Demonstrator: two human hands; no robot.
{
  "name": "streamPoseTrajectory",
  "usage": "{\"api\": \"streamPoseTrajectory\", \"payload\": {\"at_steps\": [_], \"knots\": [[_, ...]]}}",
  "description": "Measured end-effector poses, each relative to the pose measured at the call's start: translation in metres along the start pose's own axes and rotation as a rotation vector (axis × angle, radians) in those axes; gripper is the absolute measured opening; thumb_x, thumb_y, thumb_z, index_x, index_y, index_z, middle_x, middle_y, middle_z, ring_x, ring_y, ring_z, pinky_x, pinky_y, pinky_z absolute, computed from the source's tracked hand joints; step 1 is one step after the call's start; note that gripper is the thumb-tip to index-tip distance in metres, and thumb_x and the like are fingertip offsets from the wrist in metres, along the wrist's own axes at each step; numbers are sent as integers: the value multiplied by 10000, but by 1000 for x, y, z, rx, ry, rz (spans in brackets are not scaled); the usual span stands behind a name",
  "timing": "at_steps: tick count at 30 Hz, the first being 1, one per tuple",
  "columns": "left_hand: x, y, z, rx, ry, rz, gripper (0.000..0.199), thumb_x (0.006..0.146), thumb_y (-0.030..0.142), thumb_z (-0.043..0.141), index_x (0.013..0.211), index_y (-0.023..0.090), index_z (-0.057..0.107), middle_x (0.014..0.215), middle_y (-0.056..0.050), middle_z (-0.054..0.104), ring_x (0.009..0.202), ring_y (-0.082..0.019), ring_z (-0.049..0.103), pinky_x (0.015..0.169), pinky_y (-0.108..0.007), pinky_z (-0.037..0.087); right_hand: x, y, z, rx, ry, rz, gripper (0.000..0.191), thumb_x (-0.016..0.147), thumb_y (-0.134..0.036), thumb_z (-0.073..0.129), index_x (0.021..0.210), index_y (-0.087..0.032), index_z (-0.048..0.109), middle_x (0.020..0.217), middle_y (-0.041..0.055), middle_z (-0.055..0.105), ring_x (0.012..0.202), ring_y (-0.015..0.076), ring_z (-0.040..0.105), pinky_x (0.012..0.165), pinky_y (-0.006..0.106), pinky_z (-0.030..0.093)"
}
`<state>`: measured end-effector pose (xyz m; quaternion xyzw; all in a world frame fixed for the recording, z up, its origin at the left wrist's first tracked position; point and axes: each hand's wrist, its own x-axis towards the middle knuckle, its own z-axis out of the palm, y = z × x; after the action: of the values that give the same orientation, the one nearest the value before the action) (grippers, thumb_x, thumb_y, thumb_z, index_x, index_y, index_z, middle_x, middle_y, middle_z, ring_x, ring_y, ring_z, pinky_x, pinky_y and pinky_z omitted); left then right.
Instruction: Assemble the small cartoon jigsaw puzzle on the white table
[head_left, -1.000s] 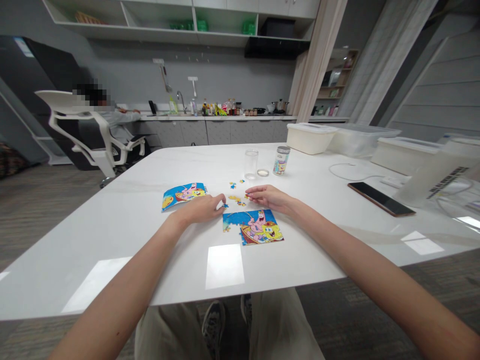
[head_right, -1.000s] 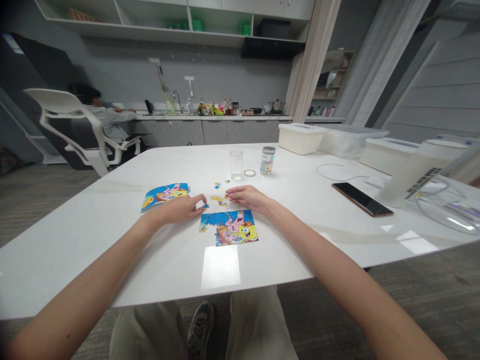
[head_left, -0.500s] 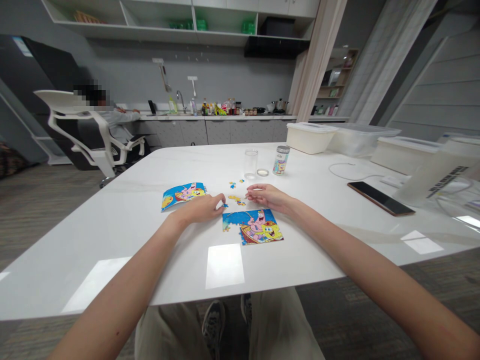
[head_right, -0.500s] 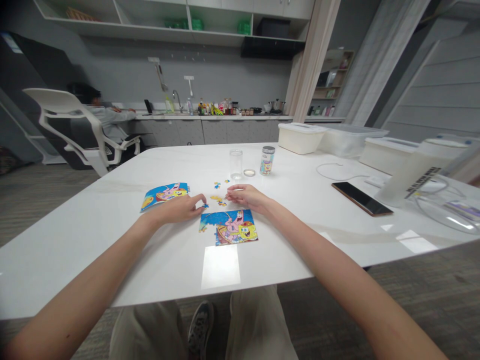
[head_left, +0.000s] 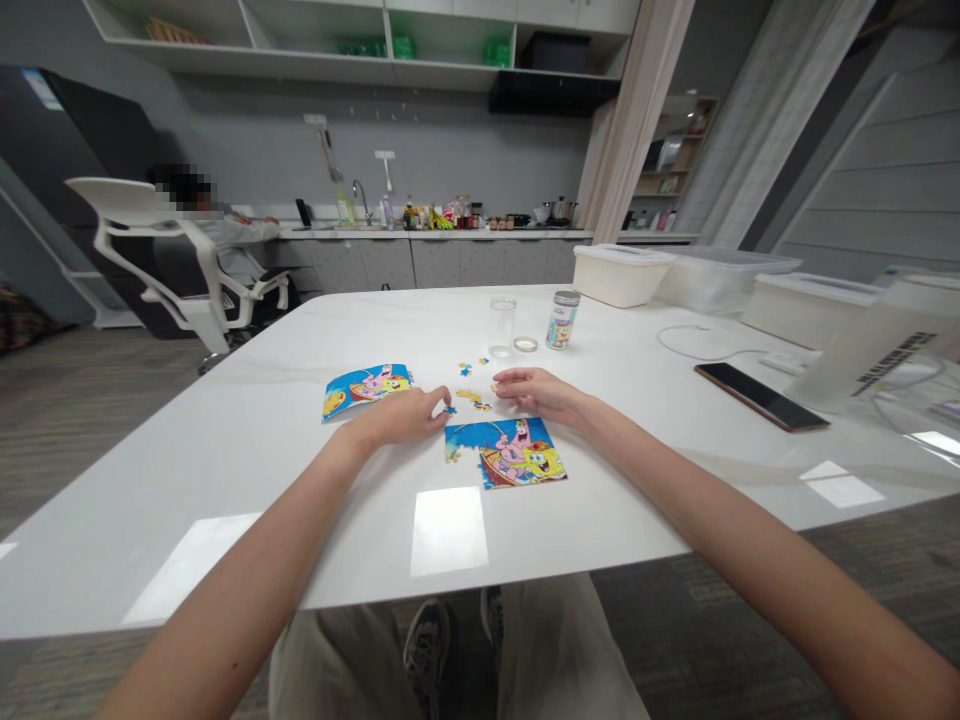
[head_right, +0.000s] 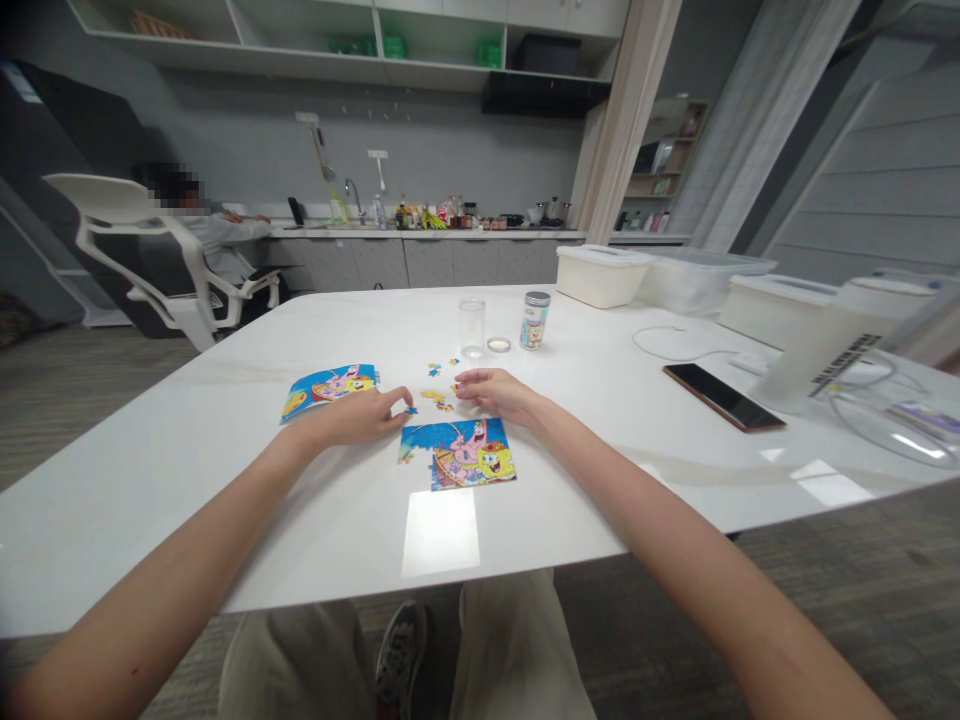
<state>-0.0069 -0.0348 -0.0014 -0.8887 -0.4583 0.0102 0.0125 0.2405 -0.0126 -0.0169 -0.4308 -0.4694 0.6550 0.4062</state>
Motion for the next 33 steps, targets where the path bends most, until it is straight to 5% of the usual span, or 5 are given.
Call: {"api": "streamPoseTrajectory", "payload": {"at_steps": [13,33], "knots": [[0,0,-2,-6,-15,13,329,935,353,384,1181,220,557,701,-50,679,694,-221,653,652,-296,448,3,0,1,5,21,-25,114,823,-52,630,805,-103,729,734,49,694,580,57,580,505,113,493],[-1,-1,-4,-3,12,-9,281,938,374,382,1122,199,501,736,-61,661,721,-226,624,635,-303,428,-3,-1,0,-4,4,-10,171,749,6,699,874,-110,682,754,58,724,667,93,685,638,146,564]]}}
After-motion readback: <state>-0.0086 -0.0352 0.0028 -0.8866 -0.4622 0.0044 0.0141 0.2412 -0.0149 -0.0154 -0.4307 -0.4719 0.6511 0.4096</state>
